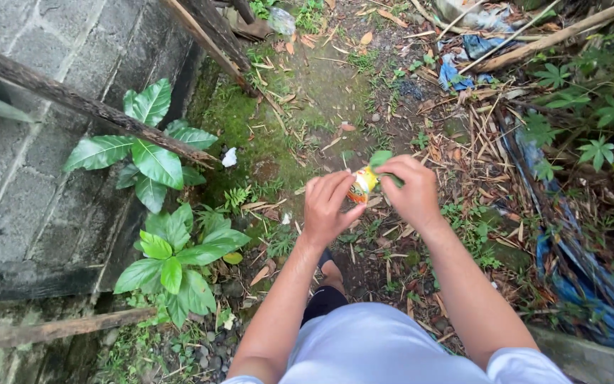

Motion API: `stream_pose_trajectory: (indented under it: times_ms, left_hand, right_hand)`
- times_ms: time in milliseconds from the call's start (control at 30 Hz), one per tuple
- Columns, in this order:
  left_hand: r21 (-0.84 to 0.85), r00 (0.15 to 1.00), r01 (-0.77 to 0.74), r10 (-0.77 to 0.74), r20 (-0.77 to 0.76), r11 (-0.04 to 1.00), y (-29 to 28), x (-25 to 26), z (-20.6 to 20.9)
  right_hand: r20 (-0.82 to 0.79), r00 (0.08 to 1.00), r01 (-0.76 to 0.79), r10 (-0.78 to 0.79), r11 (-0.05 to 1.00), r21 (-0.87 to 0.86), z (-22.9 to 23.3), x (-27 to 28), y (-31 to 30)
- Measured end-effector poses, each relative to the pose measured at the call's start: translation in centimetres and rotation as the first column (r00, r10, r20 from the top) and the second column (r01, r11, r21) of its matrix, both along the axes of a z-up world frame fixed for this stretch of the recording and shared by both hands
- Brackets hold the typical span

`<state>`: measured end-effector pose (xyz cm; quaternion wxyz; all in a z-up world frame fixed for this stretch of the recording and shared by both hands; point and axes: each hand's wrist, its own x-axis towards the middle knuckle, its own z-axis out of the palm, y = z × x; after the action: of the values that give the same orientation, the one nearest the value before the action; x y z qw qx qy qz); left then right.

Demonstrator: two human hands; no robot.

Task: Sorting through plastic trash and attempting to wrap a small plastic cup with a green leaf.

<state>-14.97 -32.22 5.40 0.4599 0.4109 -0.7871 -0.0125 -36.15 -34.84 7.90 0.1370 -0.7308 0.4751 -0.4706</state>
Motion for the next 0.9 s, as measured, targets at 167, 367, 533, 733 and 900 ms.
stream_pose_trajectory:
  times_ms: [167,367,533,733,900]
  left_hand:
    - [-0.027,0.998,-0.035,0.034,-0.055,0.999,-5.2,3.0,0.1]
    - [-0.053,0.993,-0.115,0.114,-0.021,0.992,-13.1,7.6,-0.8]
    - [-0.037,0.983,-0.176,0.174,-0.06,0.984,-18.6,9.8,-2.0]
    - [0.166,0.89,-0.258,0.301,-0.342,0.952,-22.8,10.0,-2.2]
    - [0.492,0.278,0.324,0.416,-0.866,0.808,-30.1,9.7,-7.5]
  right_hand:
    - [0.002,0.995,-0.097,0.098,0.995,-0.015,0.9,4.0,-5.4]
    - [-0.025,0.997,-0.075,0.075,0.997,-0.027,0.9,8.2,-14.3]
    - [-0.067,0.983,-0.172,0.168,0.984,-0.053,1.6,11.7,-18.5]
    - [-0.007,0.999,-0.036,0.036,0.993,-0.11,0.3,11.6,-25.5]
    - [0.069,0.988,-0.13,0.141,0.982,-0.139,-1.4,12.5,-30.4]
